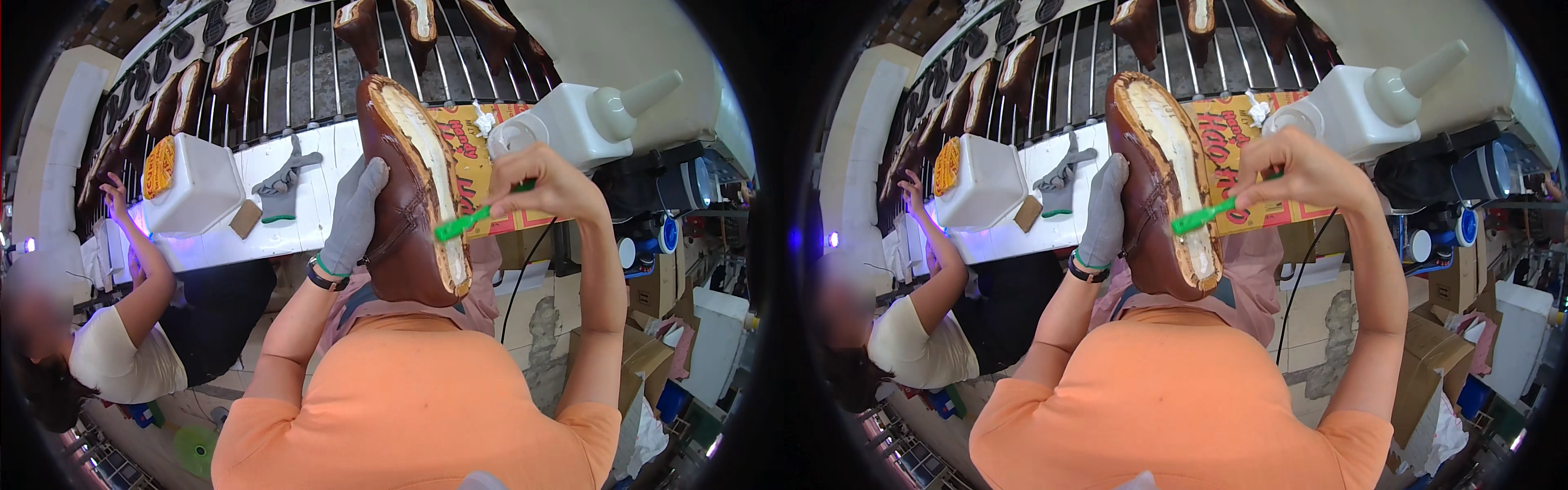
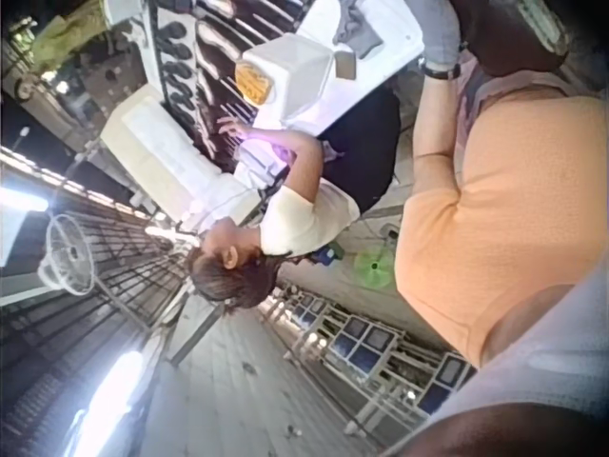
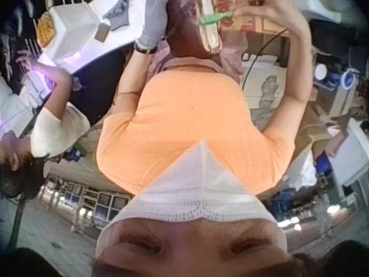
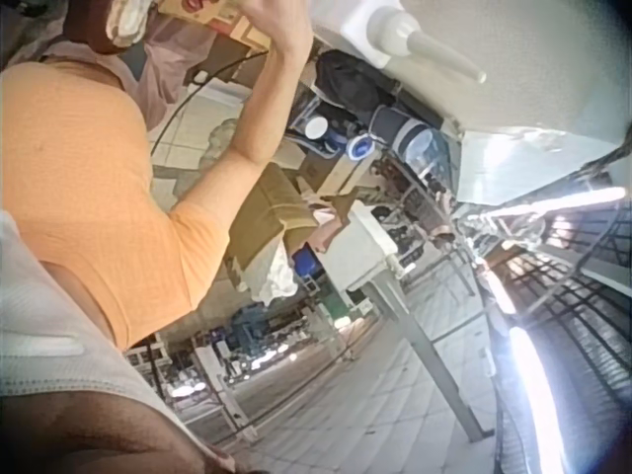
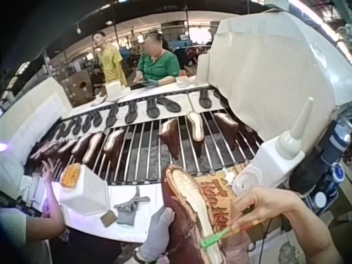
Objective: Applying adhesive to the bottom edges of shoe uppers using a brush.
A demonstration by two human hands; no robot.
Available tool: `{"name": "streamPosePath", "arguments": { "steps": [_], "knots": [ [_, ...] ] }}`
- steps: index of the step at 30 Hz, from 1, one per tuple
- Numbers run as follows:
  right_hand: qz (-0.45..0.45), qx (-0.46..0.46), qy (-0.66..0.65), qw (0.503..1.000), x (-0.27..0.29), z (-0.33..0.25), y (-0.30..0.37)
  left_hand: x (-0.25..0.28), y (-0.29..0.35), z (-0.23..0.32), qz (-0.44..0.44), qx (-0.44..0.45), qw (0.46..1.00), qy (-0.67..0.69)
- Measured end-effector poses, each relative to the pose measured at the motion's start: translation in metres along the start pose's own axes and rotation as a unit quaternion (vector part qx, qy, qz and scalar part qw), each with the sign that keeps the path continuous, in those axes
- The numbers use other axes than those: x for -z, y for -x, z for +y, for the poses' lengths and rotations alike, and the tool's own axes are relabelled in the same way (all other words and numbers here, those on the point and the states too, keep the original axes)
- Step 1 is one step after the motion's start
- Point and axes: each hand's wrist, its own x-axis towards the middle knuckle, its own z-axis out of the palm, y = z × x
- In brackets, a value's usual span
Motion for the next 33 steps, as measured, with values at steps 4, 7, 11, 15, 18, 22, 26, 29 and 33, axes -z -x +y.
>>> {"name": "streamPosePath", "arguments": {
  "steps": [4, 7, 11, 15, 18, 22, 26, 29, 33],
  "knots": [
    [-0.019, -0.021, -0.032, 0.999, -0.013, -0.004, 0.013, 0.001, -0.003, -0.004, 0.024, 0.016, 0.998, 0.049],
    [0.05, -0.006, -0.017, 0.999, -0.013, -0.001, 0.007, 0.0, -0.006, -0.004, 0.016, -0.008, 0.999, 0.031],
    [0.187, 0.005, 0.097, 0.978, -0.009, 0.002, -0.001, -0.001, -0.008, -0.005, 0.007, -0.002, 1.0, 0.027],
    [0.102, 0.019, 0.048, 0.993, -0.02, -0.011, 0.016, 0.004, -0.009, -0.005, 0.023, 0.006, 0.996, 0.082],
    [0.022, 0.003, 0.027, 0.999, -0.024, -0.019, 0.027, 0.009, -0.01, -0.004, 0.026, 0.005, 0.996, 0.085],
    [0.115, -0.021, 0.063, 0.991, -0.024, -0.012, 0.016, 0.005, -0.011, -0.006, 0.016, 0.005, 0.999, 0.05],
    [0.166, -0.023, 0.097, 0.981, -0.02, -0.006, 0.006, 0.004, -0.012, -0.005, 0.012, -0.015, 0.999, 0.027],
    [0.11, -0.018, 0.087, 0.99, -0.022, -0.011, 0.013, 0.009, -0.011, -0.002, 0.017, -0.004, 1.0, 0.011],
    [0.033, -0.037, 0.032, 0.998, -0.023, -0.017, 0.022, 0.012, -0.015, -0.007, 0.005, 0.035, 0.999, 0.016]
  ]
}}
